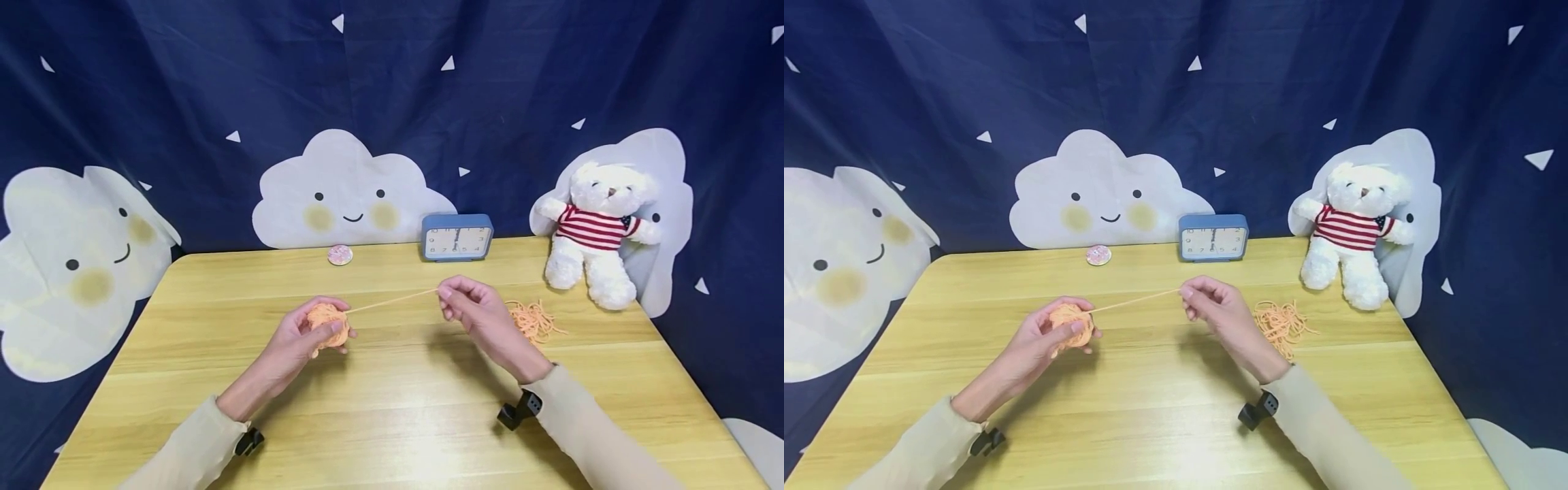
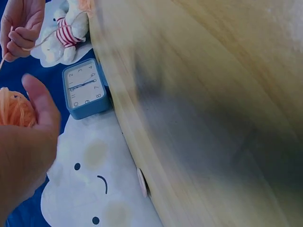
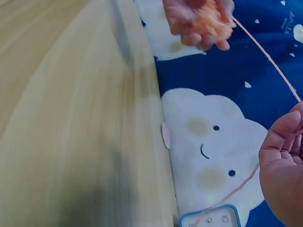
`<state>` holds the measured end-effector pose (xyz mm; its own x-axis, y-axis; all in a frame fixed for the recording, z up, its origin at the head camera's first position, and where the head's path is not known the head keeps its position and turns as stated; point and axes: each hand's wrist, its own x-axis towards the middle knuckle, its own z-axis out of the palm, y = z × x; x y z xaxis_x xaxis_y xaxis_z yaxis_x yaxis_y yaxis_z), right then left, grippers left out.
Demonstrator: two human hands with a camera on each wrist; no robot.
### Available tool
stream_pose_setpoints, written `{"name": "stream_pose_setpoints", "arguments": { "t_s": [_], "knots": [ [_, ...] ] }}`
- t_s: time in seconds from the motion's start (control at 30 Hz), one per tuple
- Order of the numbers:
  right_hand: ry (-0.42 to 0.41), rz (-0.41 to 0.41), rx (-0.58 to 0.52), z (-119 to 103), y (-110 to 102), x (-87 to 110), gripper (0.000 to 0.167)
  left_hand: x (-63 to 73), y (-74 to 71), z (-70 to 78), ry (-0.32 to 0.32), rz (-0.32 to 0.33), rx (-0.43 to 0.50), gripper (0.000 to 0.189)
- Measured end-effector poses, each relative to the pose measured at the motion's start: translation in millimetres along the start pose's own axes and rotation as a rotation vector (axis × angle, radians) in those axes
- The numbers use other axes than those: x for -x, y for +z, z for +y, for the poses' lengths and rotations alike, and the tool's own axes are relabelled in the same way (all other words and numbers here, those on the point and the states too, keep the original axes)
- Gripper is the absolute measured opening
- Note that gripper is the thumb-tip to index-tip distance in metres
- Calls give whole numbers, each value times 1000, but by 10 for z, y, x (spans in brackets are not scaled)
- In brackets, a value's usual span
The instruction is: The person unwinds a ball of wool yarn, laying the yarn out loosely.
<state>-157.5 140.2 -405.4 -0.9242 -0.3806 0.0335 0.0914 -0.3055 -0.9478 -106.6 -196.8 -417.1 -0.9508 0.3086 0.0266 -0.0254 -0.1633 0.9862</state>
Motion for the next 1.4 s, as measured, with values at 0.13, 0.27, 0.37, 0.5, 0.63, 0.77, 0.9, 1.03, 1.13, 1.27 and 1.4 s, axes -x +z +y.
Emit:
{"name": "stream_pose_setpoints", "arguments": {
  "t_s": [0.13, 0.27, 0.37, 0.5, 0.63, 0.77, 0.9, 1.03, 1.13, 1.27, 1.4],
  "knots": [
    [-48, 46, -28, -63, -89, 9, 17, 0, -25, -22, 22, -50, 90, 31],
    [-67, 88, -47, -90, -178, 19, 18, 4, -48, -18, 23, -63, 163, 34],
    [-72, 123, -73, -96, -255, 34, 18, 9, -51, -3, 10, -48, 172, 41],
    [-88, 176, -117, -117, -353, 58, 20, 17, -67, 0, 5, -9, 172, 45],
    [-117, 208, -157, -157, -439, 75, 18, 32, -99, -18, 45, -16, 213, 42],
    [-148, 223, -195, -196, -538, 92, 16, 42, -121, -28, 78, -31, 253, 41],
    [-175, 245, -249, -236, -668, 128, 18, 50, -135, -24, 86, -30, 267, 41],
    [-199, 271, -294, -279, -825, 175, 21, 52, -149, -18, 78, -19, 263, 45],
    [-211, 289, -315, -308, -956, 218, 21, 52, -155, -13, 57, 6, 263, 48],
    [-221, 325, -340, -336, -1137, 290, 22, 58, -159, -1, 23, 45, 249, 47],
    [-226, 350, -405, -354, -1321, 361, 24, 69, -162, 6, -3, 70, 224, 44]
  ]
}}
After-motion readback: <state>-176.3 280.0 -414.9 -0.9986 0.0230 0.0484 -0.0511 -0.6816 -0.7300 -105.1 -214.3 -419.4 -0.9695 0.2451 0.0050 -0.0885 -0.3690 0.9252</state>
